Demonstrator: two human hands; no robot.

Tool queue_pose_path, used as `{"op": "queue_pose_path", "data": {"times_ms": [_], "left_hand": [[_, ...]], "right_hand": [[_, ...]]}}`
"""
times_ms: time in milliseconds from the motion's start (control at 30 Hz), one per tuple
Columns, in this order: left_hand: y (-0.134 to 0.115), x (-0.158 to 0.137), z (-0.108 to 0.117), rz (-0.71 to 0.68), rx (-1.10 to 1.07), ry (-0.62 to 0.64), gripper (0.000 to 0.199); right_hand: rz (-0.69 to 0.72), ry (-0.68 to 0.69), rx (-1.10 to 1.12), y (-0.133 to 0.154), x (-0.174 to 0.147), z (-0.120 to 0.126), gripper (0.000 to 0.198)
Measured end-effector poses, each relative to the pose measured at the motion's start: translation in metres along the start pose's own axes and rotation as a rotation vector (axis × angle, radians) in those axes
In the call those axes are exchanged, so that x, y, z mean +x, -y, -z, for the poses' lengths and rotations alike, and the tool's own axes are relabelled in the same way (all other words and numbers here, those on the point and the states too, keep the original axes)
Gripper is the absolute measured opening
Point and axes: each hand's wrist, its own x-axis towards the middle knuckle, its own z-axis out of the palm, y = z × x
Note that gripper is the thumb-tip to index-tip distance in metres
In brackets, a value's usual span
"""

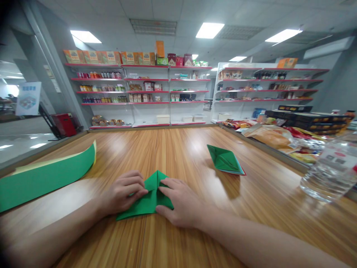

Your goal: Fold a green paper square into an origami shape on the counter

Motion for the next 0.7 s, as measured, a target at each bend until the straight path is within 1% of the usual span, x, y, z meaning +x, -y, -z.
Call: {"op": "queue_pose_path", "data": {"times_ms": [33, 100, 167, 267, 367, 500, 533, 600, 667, 700], "left_hand": [[0.000, -0.001, -0.002, 0.022, 0.025, -0.086, 0.023], [-0.001, -0.003, -0.004, 0.094, 0.031, -0.211, 0.022], [-0.004, -0.003, -0.006, 0.120, 0.001, -0.259, 0.021], [-0.010, 0.002, -0.004, 0.094, 0.043, -0.290, 0.033], [-0.016, 0.006, 0.000, 0.093, 0.102, -0.213, 0.041], [-0.019, 0.007, 0.008, 0.043, 0.043, -0.084, 0.045], [-0.019, 0.007, 0.010, 0.021, 0.008, -0.039, 0.047], [-0.021, 0.007, 0.012, -0.021, -0.076, 0.089, 0.054], [-0.021, 0.006, 0.011, -0.024, -0.140, 0.233, 0.066], [-0.021, 0.006, 0.010, -0.018, -0.155, 0.276, 0.072]], "right_hand": [[0.001, 0.001, -0.002, 0.000, 0.000, -0.001, 0.046], [0.007, 0.001, 0.004, 0.000, 0.000, -0.001, 0.047], [0.005, 0.000, 0.012, -0.001, 0.000, -0.002, 0.048], [-0.015, -0.001, 0.014, -0.002, -0.001, -0.003, 0.049], [-0.017, -0.008, 0.014, -0.002, -0.001, -0.003, 0.050], [0.009, -0.022, 0.034, 0.000, 0.000, -0.003, 0.045], [0.014, -0.026, 0.038, 0.000, 0.001, -0.003, 0.045], [0.024, -0.033, 0.054, 0.000, 0.001, -0.002, 0.044], [0.036, -0.039, 0.075, -0.001, 0.001, -0.002, 0.043], [0.042, -0.040, 0.085, -0.002, 0.000, -0.001, 0.044]]}}
